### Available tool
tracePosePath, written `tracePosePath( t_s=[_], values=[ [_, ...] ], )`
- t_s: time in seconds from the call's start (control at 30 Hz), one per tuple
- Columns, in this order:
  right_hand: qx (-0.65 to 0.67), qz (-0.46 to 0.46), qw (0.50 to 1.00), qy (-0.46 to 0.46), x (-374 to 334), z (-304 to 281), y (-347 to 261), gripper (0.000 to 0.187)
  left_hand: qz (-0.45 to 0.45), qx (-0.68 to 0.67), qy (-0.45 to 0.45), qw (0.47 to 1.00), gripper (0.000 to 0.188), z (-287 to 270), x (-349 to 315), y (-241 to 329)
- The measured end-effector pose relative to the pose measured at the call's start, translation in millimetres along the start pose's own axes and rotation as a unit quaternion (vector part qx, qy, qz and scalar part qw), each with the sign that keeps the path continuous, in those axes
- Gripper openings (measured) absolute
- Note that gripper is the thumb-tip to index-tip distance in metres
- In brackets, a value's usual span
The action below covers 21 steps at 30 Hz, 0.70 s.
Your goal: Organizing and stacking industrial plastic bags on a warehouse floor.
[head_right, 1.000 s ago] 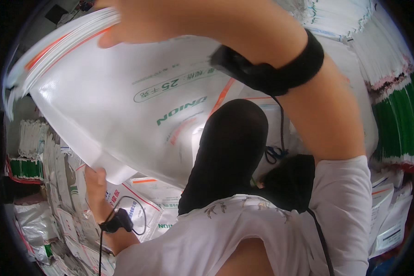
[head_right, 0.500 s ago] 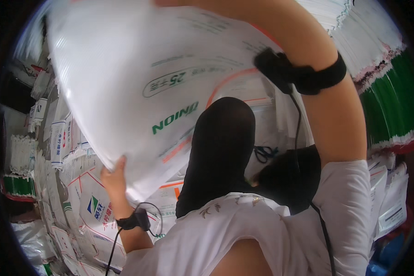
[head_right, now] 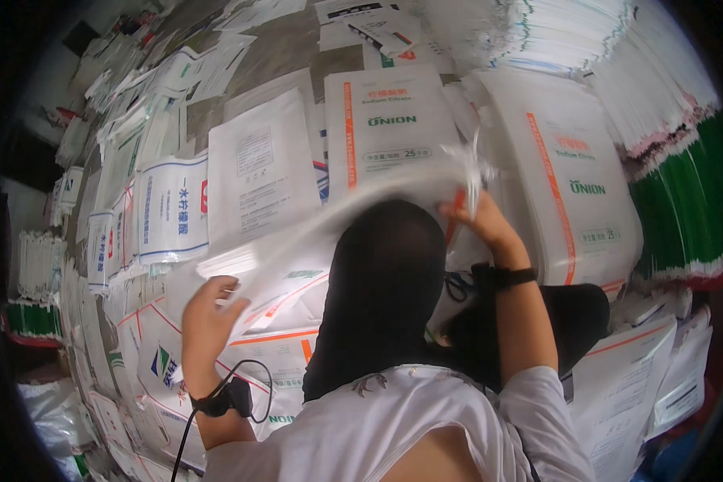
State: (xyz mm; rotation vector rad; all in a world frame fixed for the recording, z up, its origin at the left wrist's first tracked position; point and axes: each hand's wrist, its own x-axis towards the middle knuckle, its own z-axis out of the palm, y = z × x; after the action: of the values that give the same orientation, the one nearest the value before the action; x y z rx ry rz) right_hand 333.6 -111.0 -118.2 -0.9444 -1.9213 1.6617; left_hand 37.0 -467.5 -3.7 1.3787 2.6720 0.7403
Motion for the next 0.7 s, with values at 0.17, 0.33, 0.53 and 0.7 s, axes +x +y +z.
tracePosePath(
  t_s=[0.17, 0.33, 0.53, 0.7],
  values=[
    [0.004, 0.023, 1.000, -0.003, -1, 8, 9, 0.045, -0.044, 0.113, -0.116, 0.986, 0.021, 22, -4, -24],
    [0.074, 0.045, 0.995, 0.050, 2, -6, -6, 0.039, -0.056, 0.076, -0.063, 0.993, 0.023, -21, 9, 14],
    [-0.029, 0.067, 0.997, 0.003, 9, -10, 42, 0.037, -0.085, 0.123, -0.129, 0.980, 0.024, 10, 3, -27],
    [-0.023, 0.092, 0.995, 0.030, 9, -13, 55, 0.040, -0.037, 0.070, -0.067, 0.995, 0.024, 13, 2, -25]
  ],
)
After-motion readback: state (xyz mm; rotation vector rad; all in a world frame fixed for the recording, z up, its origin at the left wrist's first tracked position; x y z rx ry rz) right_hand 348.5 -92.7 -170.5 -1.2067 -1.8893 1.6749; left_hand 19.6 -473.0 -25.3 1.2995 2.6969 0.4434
